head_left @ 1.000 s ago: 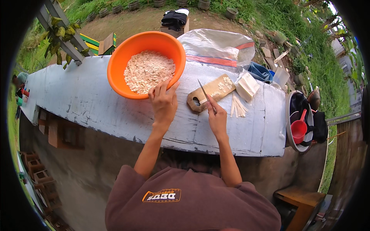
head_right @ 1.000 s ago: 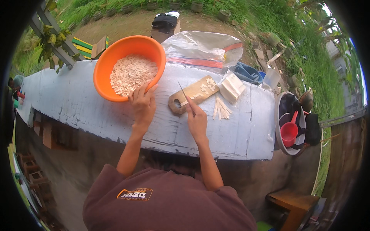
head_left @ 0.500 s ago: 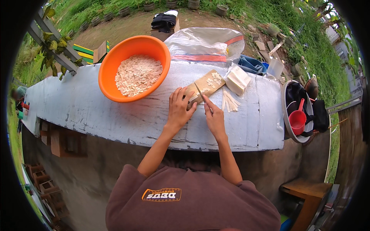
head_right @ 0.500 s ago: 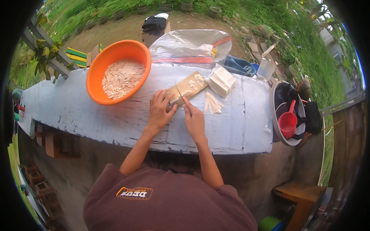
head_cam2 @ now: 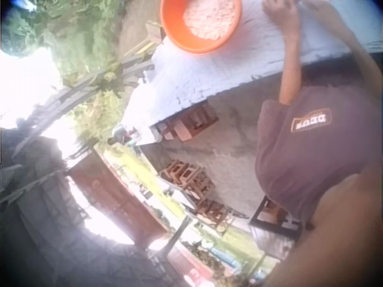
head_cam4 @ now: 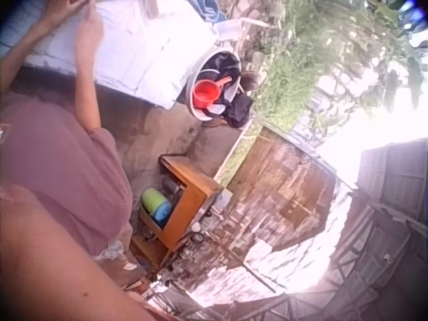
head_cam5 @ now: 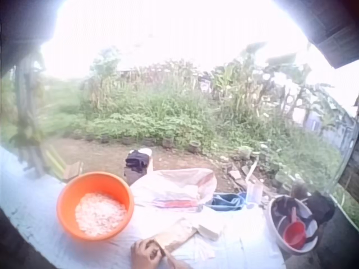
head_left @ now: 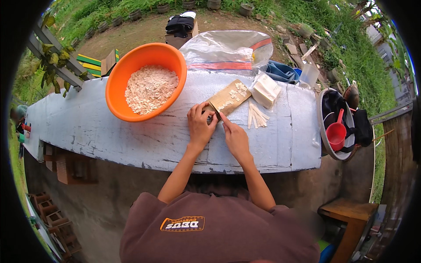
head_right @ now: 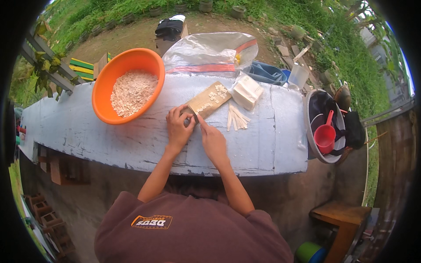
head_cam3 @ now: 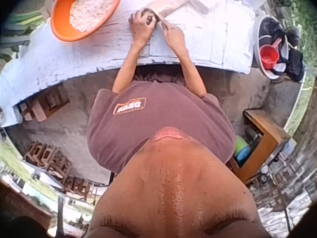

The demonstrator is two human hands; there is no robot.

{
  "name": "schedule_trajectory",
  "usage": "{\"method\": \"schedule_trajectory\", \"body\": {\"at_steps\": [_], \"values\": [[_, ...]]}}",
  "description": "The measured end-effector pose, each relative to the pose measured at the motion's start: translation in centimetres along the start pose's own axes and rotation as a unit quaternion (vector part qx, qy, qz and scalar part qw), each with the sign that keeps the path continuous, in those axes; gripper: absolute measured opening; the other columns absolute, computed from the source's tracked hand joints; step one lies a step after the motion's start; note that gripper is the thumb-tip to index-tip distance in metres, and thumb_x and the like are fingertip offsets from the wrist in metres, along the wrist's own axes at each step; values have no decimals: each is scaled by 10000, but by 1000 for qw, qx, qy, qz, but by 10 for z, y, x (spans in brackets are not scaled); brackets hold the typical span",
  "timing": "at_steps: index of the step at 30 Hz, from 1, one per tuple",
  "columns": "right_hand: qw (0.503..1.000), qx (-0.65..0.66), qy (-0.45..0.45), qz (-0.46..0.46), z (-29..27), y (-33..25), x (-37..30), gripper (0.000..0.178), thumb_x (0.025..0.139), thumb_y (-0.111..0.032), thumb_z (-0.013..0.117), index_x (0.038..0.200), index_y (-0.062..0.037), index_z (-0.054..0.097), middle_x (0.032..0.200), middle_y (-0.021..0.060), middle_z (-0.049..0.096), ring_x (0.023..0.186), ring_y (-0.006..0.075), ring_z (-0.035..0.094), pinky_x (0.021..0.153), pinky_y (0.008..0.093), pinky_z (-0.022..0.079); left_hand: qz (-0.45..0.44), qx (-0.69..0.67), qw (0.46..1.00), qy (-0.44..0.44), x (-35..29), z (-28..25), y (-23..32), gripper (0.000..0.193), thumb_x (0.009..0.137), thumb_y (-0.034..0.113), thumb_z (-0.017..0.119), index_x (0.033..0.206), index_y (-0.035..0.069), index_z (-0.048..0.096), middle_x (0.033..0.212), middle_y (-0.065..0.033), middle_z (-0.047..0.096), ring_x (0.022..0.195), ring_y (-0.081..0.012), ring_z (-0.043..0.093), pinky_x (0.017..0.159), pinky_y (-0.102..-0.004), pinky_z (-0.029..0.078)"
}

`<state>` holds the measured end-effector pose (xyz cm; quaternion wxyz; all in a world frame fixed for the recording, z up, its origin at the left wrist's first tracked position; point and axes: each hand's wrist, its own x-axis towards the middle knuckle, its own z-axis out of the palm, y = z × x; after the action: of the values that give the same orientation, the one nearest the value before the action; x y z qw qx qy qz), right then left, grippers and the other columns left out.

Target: The person uses a knife to shave thin strips from a rectangular block of light-colored wood on a wooden board. The shavings are periodically swept into an orange plastic bowl. The person repeats this process with multiple wood blocks, accumulating a pile of wood shavings in the bowl.

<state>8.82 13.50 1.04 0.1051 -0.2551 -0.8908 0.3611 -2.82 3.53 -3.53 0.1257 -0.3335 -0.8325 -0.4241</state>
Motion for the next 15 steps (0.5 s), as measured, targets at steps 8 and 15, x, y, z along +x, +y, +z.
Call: {"method": "schedule_trajectory", "body": {"at_steps": [8, 15], "values": [[999, 36, 1, -26, -1, -8, 13, 386, 1082, -246, 552, 1460, -230, 628, 962, 237, 724, 880, 431, 697, 781, 487, 532, -34, -46, 998, 18, -2, -4, 0, 151, 863, 138, 754, 967, 45, 697, 1322, -109, 629, 1298, -332, 507, 1104, -473, 411], [1000, -20, 5, -12, 5, -13, -3, 380, 1085, -234, 545, 1455, -229, 633, 939, 228, 716, 879, 421, 693, 771, 492, 528, -34, -62, 997, 29, -4, -7, 1, 139, 851, 104, 757, 935, 20, 685, 1292, -121, 625, 1287, -351, 507, 1083, -464, 447]]}}
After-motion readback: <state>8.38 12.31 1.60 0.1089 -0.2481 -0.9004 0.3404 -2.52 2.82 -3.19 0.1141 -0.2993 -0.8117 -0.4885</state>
